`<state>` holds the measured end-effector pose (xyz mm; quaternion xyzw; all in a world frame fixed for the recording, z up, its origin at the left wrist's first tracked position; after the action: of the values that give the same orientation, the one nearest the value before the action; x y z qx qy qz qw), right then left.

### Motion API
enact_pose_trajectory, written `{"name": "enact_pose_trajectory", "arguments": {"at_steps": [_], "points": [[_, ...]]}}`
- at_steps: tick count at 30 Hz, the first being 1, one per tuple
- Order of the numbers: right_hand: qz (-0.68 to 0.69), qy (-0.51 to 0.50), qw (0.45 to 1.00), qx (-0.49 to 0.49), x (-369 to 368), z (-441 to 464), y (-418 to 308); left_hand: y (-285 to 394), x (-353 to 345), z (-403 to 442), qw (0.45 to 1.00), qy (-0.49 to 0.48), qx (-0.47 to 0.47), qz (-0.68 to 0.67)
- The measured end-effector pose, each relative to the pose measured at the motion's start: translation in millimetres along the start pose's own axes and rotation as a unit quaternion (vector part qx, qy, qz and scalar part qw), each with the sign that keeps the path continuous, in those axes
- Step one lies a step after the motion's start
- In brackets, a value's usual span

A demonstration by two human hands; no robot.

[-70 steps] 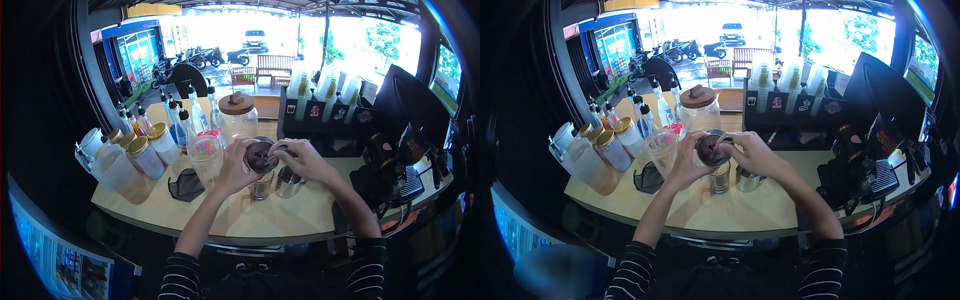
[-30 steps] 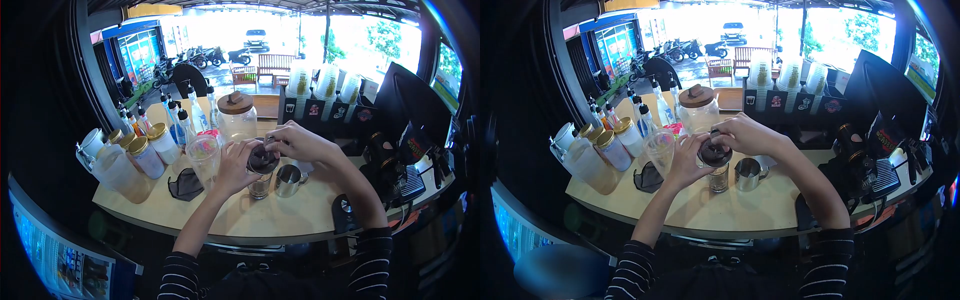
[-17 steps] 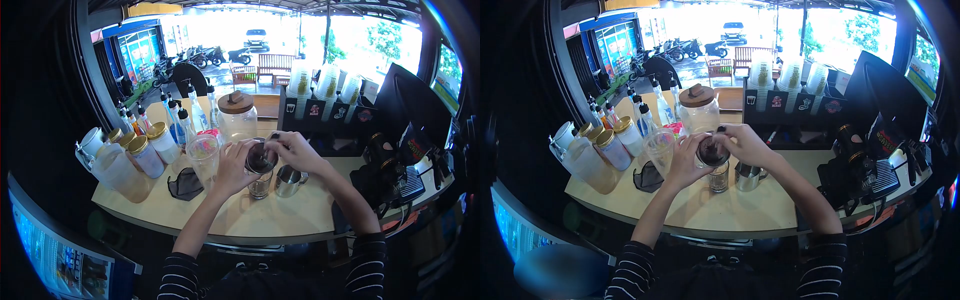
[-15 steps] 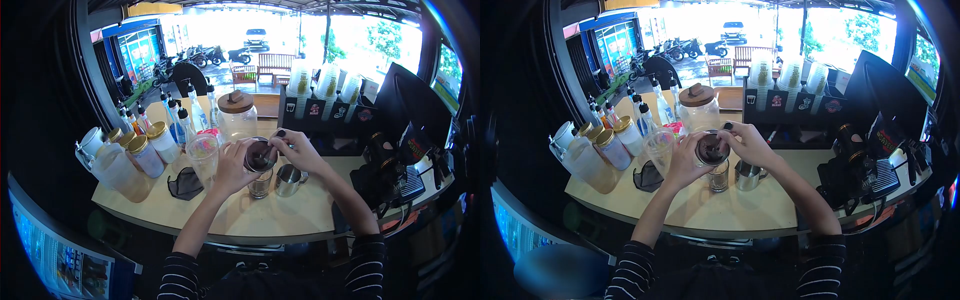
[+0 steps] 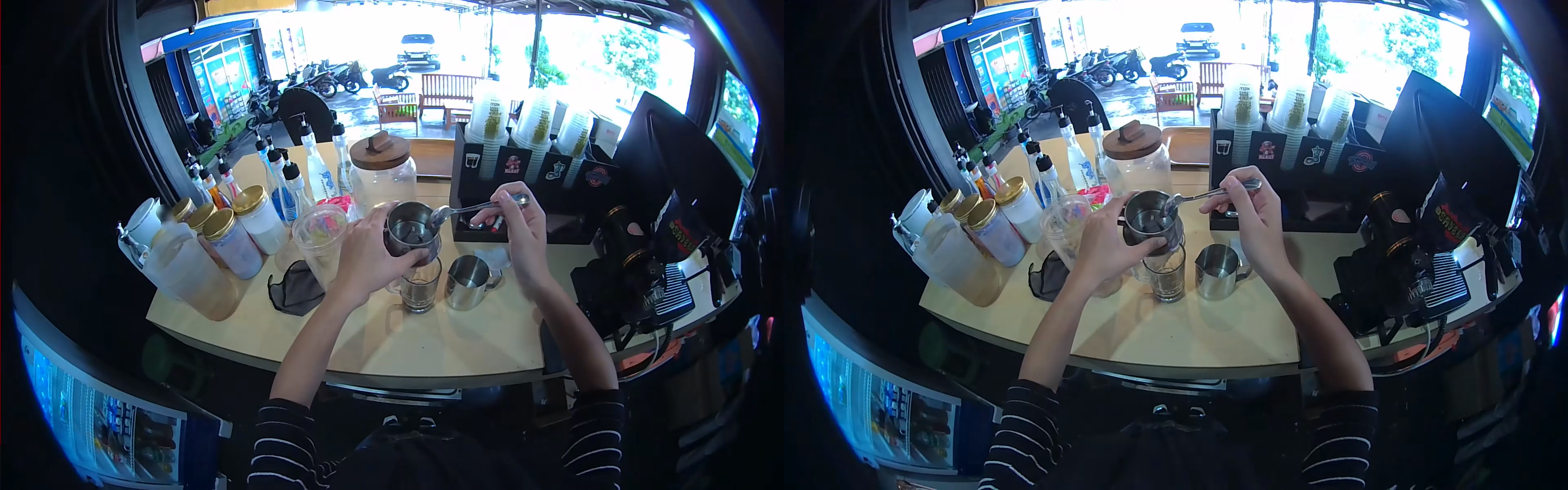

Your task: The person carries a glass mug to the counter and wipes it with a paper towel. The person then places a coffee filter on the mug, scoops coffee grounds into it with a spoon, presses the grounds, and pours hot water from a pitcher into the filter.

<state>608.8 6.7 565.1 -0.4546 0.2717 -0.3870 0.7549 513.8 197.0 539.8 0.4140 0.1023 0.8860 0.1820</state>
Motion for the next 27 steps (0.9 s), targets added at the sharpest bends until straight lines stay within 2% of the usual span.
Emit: {"name": "enact_pose_trajectory", "arguments": {"at_steps": [7,13,16,19,21,22,24,27], "points": [[0.009,0.011,1.0,0.012,8.3,-3.4,2.1,-2.8,-1.4,2.9,0.999,-0.03,0.038,0.002],[0.028,0.059,0.997,0.031,26.2,-5.1,10.4,-4.2,-0.5,3.9,0.998,-0.032,0.051,-0.021],[-0.031,0.094,0.994,0.047,39.5,-8.3,19.3,-5.4,3.5,3.2,0.998,-0.01,0.061,-0.029],[-0.05,0.108,0.993,-0.001,58.8,-10.7,50.1,-5.0,-2.1,1.7,0.998,-0.019,0.051,-0.018],[-0.076,0.097,0.988,-0.091,75.5,-12.2,87.4,-4.5,0.0,0.7,0.997,-0.023,0.065,-0.023],[-0.076,0.098,0.988,-0.089,84.0,-14.3,100.4,-4.7,-0.3,0.8,0.996,-0.028,0.078,-0.029],[-0.101,0.043,0.981,-0.158,92.2,-20.6,134.0,0.4,-3.7,-0.3,0.998,-0.032,0.06,-0.017],[-0.054,0.04,0.976,-0.209,103.0,-28.7,169.0,2.6,-6.9,-6.1,0.999,-0.02,0.046,-0.008]]}}
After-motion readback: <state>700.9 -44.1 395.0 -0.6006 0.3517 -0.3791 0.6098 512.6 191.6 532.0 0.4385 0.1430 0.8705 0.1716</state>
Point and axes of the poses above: each hand's wrist, its own z-axis towards the middle knuckle, its own x-axis out of the back of the hand, y = z × x, the point moved 6 cm from there along z, towards the middle knuckle, and after that the axes turned 11 degrees about -x, right-handed, at the moved point
